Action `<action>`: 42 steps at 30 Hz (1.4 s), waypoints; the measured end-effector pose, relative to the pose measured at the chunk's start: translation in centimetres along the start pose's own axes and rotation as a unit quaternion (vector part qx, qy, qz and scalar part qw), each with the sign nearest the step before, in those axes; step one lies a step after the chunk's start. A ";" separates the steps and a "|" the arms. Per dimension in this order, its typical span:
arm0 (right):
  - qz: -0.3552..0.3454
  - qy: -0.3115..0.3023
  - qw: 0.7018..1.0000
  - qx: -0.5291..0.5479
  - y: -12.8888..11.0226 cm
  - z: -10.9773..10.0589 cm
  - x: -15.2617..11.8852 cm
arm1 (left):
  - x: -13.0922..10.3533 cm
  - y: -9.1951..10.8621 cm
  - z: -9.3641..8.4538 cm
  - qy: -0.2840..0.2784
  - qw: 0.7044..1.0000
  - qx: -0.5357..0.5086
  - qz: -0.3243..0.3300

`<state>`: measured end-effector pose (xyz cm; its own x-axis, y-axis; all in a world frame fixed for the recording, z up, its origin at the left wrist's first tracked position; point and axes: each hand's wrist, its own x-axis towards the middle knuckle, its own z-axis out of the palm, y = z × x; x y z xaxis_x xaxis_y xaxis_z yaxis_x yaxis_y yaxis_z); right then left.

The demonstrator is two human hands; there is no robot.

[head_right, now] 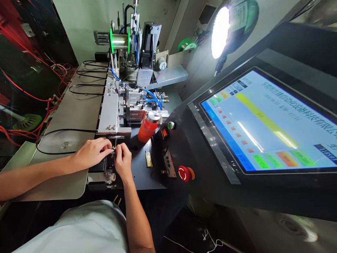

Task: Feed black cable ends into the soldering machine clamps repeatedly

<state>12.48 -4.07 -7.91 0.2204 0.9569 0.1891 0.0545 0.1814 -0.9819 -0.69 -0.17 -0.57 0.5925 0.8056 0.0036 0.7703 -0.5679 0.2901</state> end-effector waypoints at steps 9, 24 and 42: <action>0.011 0.004 1.000 0.014 0.2 0.1 0.0 | -1.6 -1.1 0.7 0.128 0.954 0.158 0.218; -0.151 -0.066 0.906 -0.391 -2.1 -3.6 -1.0 | -1.4 -0.7 -2.5 -0.079 0.979 0.170 0.085; -0.197 0.229 0.873 -0.383 -6.6 -5.8 -5.7 | -1.6 -0.8 -2.1 -0.057 0.968 0.213 0.122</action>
<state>16.47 -12.05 -2.43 0.3945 0.6310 0.6680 0.8103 0.1039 -0.5767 -2.79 -0.66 1.20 0.7722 0.6290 -0.0900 0.6176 -0.7763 -0.1263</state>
